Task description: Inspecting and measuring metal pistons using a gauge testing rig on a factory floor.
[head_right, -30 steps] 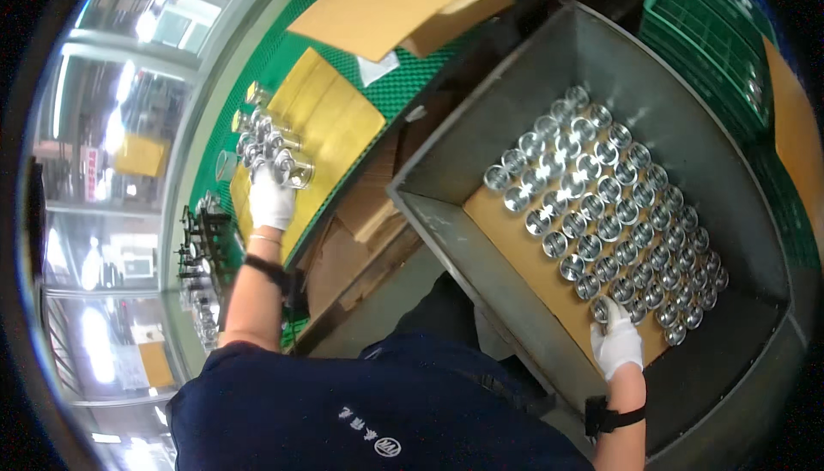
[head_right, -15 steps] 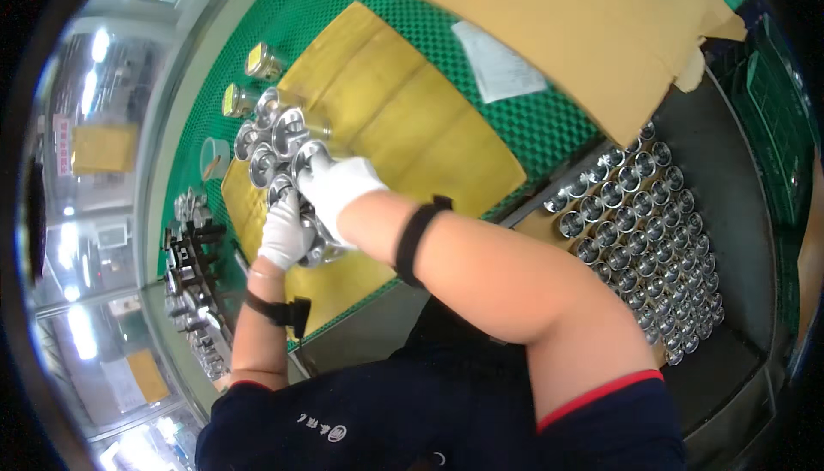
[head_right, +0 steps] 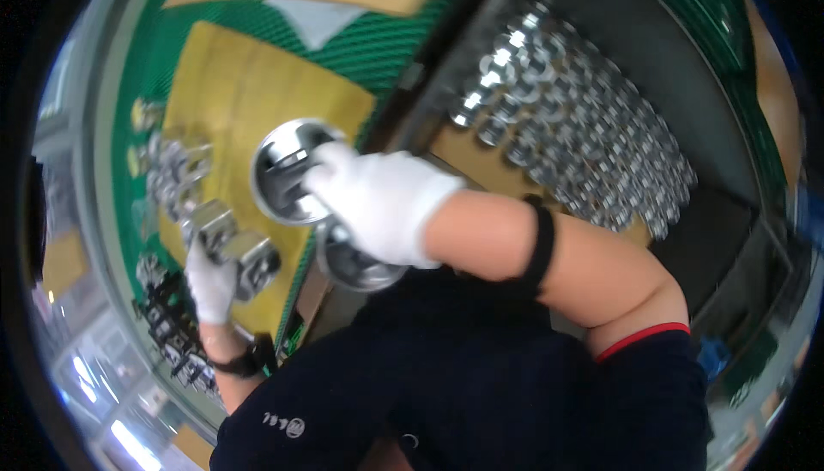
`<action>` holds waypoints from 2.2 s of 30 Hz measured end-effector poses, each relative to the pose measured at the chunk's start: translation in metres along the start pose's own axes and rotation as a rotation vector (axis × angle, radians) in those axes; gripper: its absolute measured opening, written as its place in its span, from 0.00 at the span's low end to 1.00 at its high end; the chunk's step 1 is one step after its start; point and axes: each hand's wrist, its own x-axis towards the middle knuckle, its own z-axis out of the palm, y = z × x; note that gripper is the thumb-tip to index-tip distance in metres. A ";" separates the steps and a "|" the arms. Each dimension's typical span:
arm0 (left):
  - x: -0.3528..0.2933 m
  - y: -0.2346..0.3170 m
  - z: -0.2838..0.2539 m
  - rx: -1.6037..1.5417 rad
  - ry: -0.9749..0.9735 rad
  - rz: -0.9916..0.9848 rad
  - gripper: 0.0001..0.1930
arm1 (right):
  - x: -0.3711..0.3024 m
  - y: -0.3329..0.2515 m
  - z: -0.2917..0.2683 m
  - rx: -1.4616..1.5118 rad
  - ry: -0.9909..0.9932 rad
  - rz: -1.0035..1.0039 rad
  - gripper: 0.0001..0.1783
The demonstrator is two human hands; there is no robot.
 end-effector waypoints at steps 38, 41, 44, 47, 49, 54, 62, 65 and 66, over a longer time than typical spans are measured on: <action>0.017 0.269 0.634 0.352 -0.801 0.096 0.35 | -0.136 0.512 0.366 0.131 -0.324 0.606 0.22; 0.021 0.273 0.628 0.341 -0.822 0.130 0.30 | -0.131 0.526 0.390 0.056 -0.295 0.579 0.24; 0.037 0.272 0.631 0.424 -0.861 0.227 0.27 | -0.122 0.526 0.378 0.019 -0.455 0.526 0.24; 0.063 0.301 0.596 0.231 -1.029 0.418 0.25 | -0.131 0.500 0.337 -0.151 -0.539 0.418 0.32; 0.066 0.335 0.560 0.127 -1.028 0.299 0.29 | -0.148 0.469 0.326 -0.259 -0.381 0.450 0.33; 0.065 0.388 0.370 -0.093 -0.946 0.477 0.28 | -0.177 0.381 0.255 0.142 -0.218 0.623 0.19; 0.008 0.256 0.096 -0.418 0.203 0.516 0.21 | -0.280 0.306 0.122 -0.100 -0.016 0.824 0.30; 0.030 0.099 0.054 -0.068 0.562 0.242 0.26 | -0.277 0.248 0.077 -0.215 0.210 0.652 0.29; 0.043 0.042 0.039 0.076 0.624 0.115 0.27 | -0.256 0.223 0.065 -0.235 0.223 0.638 0.29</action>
